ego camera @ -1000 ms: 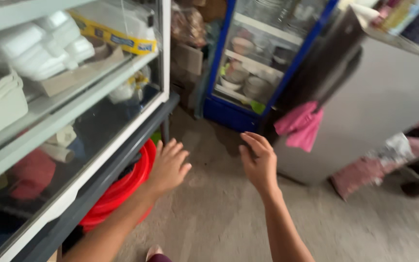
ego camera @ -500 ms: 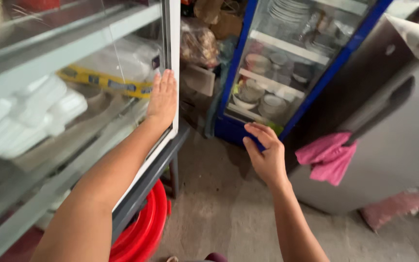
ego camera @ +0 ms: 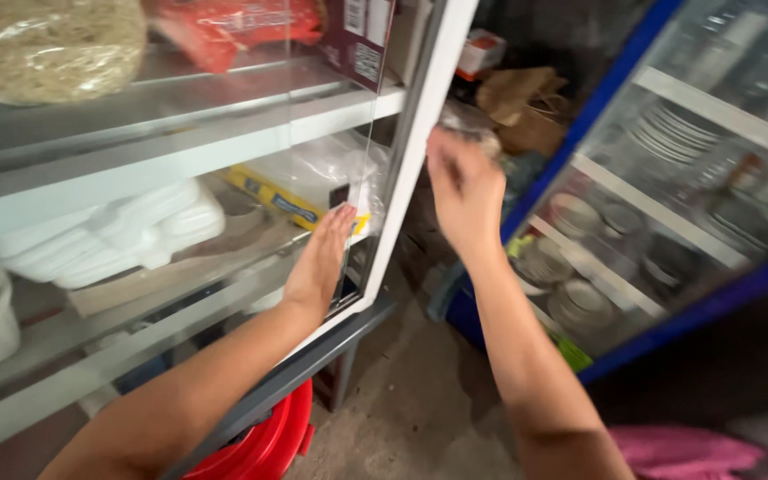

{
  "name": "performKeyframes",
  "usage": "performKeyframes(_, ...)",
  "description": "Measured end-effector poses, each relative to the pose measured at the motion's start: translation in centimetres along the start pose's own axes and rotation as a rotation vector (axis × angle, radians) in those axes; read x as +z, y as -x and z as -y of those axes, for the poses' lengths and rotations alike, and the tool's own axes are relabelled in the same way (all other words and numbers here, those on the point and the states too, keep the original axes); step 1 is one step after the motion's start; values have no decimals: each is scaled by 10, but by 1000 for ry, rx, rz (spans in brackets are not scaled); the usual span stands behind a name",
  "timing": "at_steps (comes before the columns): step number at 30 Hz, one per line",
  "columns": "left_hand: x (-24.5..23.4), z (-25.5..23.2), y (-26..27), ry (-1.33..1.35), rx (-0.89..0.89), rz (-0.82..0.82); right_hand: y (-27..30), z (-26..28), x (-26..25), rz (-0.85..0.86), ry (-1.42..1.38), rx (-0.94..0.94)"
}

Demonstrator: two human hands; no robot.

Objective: The person wipes the inside and outside of a beige plastic container with a green cloth, then wipes a blue plastic lid. They open a lasagna box, remove a pasta sheet, and place it in a refrigerator. They continue wiping the blue lid and place it on a white bucket.

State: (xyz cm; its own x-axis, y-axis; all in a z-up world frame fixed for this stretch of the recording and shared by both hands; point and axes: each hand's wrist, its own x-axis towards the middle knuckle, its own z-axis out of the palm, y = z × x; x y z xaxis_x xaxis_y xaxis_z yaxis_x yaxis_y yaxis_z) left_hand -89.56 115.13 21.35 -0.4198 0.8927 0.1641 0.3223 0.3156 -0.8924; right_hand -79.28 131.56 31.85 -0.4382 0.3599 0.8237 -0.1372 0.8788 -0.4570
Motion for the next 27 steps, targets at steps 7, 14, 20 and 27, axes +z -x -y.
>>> performKeyframes(7, -34, 15, 43, 12, 138, 243, -90, -15, 76, -19, 13, -92)
performKeyframes(14, -30, 14, 67, 269, -1, 157, -104, -10, 80, -151, 99, -166)
performKeyframes(20, -10, 16, 80, 1032, -153, -332, -79, 34, 95, -197, 116, -238)
performKeyframes(27, 9, 14, 97, 1433, -122, -673, -43, 85, 91, -212, 7, -309)
